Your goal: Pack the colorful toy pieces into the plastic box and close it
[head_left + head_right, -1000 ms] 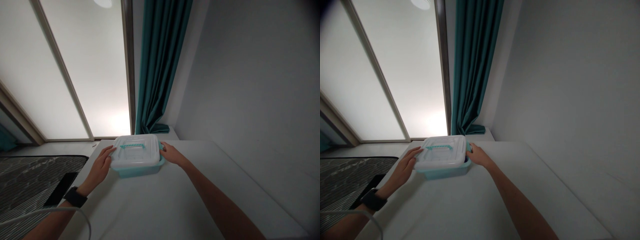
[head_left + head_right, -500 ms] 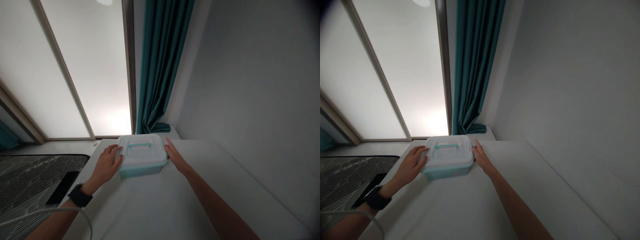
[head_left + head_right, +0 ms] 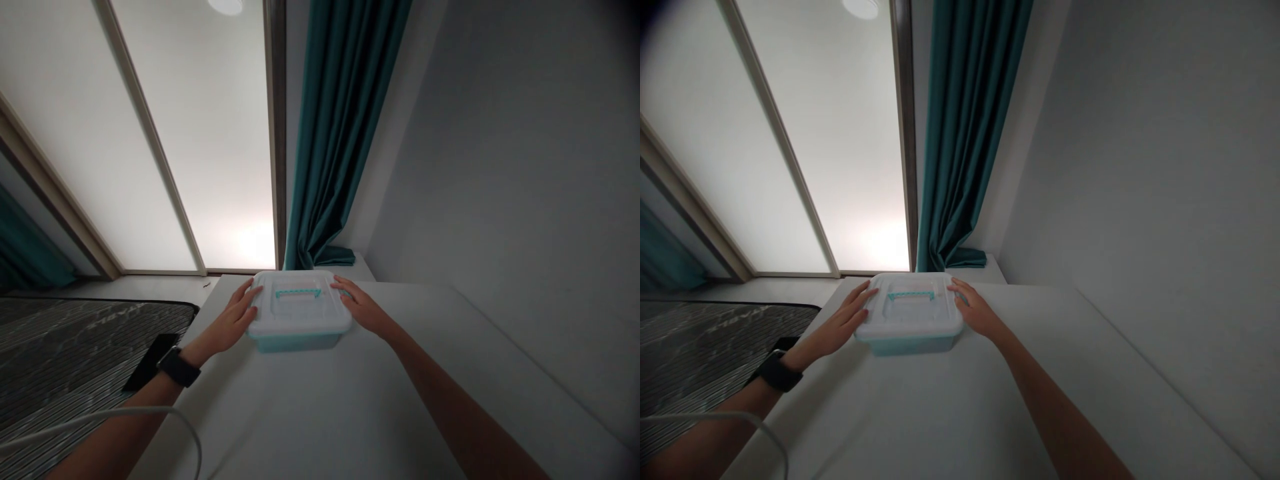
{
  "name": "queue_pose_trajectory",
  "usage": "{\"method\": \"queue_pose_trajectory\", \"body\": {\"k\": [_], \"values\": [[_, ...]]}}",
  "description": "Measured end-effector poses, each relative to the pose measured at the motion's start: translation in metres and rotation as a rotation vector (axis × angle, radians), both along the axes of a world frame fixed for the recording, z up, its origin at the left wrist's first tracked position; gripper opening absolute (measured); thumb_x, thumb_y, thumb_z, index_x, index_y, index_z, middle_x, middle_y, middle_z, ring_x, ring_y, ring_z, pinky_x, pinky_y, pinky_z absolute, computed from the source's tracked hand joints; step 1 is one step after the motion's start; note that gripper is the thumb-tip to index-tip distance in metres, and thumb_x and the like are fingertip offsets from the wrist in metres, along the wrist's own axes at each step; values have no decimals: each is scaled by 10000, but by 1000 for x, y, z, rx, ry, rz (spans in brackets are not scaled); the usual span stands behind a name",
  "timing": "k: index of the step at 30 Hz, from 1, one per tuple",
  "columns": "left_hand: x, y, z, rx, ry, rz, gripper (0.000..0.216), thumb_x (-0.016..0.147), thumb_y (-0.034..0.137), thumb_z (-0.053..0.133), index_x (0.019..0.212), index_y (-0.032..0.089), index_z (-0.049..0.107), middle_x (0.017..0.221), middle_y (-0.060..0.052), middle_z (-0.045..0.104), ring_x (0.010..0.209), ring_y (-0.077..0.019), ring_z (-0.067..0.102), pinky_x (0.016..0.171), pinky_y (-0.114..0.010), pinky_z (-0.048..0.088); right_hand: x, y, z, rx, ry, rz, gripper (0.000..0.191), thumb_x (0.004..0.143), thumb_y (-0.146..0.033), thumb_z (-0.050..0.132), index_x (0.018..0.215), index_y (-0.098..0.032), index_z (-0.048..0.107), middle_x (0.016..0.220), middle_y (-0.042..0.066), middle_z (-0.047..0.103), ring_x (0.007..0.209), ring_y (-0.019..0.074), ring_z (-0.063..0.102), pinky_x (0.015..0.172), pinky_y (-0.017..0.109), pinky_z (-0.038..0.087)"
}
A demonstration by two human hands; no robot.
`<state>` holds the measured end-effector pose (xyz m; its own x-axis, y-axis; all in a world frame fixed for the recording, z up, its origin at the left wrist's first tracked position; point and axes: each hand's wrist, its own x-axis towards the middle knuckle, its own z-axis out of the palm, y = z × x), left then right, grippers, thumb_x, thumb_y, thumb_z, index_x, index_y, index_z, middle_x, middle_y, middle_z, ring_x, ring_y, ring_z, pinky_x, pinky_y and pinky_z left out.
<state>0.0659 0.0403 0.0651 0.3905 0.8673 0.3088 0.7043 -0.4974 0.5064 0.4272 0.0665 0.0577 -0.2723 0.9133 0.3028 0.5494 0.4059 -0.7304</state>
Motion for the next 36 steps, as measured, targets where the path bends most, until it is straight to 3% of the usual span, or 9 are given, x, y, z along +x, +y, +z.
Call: {"method": "queue_pose_trajectory", "body": {"k": [10, 15, 20, 27, 32, 34, 36], "values": [[-4, -2, 6, 89, 216, 11, 594, 998, 475, 322, 1539, 230, 301, 1586, -136, 324, 1431, -308, 351, 1183, -523, 250, -1, -5, -3, 62, -49, -11, 390, 937, -321, 412, 1267, -246, 608, 1488, 76, 483, 1410, 237, 390, 1209, 482, 231], [4, 16, 22, 26, 196, 60, 603, 1005, 540, 253, 1489, 209, 392, 1442, -141, 503, 1348, -305, 451, 1149, -522, 306, -4, 9, 4, 65, -48, -1, 389, 960, -354, 382, 1231, -225, 629, 1396, 94, 554, 1348, 222, 460, 1194, 447, 273], [17, 26, 24, -78, 128, 38, 647, 991, 571, 311, 1502, 180, 376, 1599, -161, 301, 1473, -337, 280, 1182, -520, 242, -16, 21, 0, 29, -67, -9, 530, 978, -527, 355, 1376, -239, 554, 1552, 71, 407, 1466, 221, 309, 1239, 448, 171], [15, 28, 23, -92, 135, 11, 676, 974, 601, 348, 1505, 184, 373, 1599, -151, 305, 1487, -320, 256, 1203, -527, 178, -16, 23, -6, 54, -138, -7, 561, 992, -520, 297, 1395, -225, 553, 1534, 64, 442, 1469, 218, 312, 1246, 477, 155], [8, 25, 13, -169, -144, 13, 641, 992, 568, 301, 1520, 205, 336, 1616, -102, 285, 1490, -266, 261, 1206, -463, 229, -14, 25, -4, 66, -130, 2, 528, 986, -508, 317, 1372, -257, 576, 1518, 44, 466, 1452, 221, 345, 1246, 482, 166], [4, 19, 6, -272, -342, 102, 670, 974, 586, 350, 1527, 210, 311, 1599, -128, 315, 1460, -287, 320, 1148, -454, 338, -14, 25, -4, 61, -130, 1, 513, 983, -489, 327, 1365, -259, 581, 1516, 42, 468, 1452, 225, 344, 1246, 486, 167], [0, 12, 2, -454, -506, 135, 675, 945, 613, 417, 1487, 212, 374, 1508, -165, 443, 1355, -315, 458, 1009, -432, 471, -14, 26, -5, 56, -136, -1, 504, 979, -460, 333, 1365, -250, 580, 1520, 46, 462, 1455, 229, 338, 1245, 492, 168]]}}
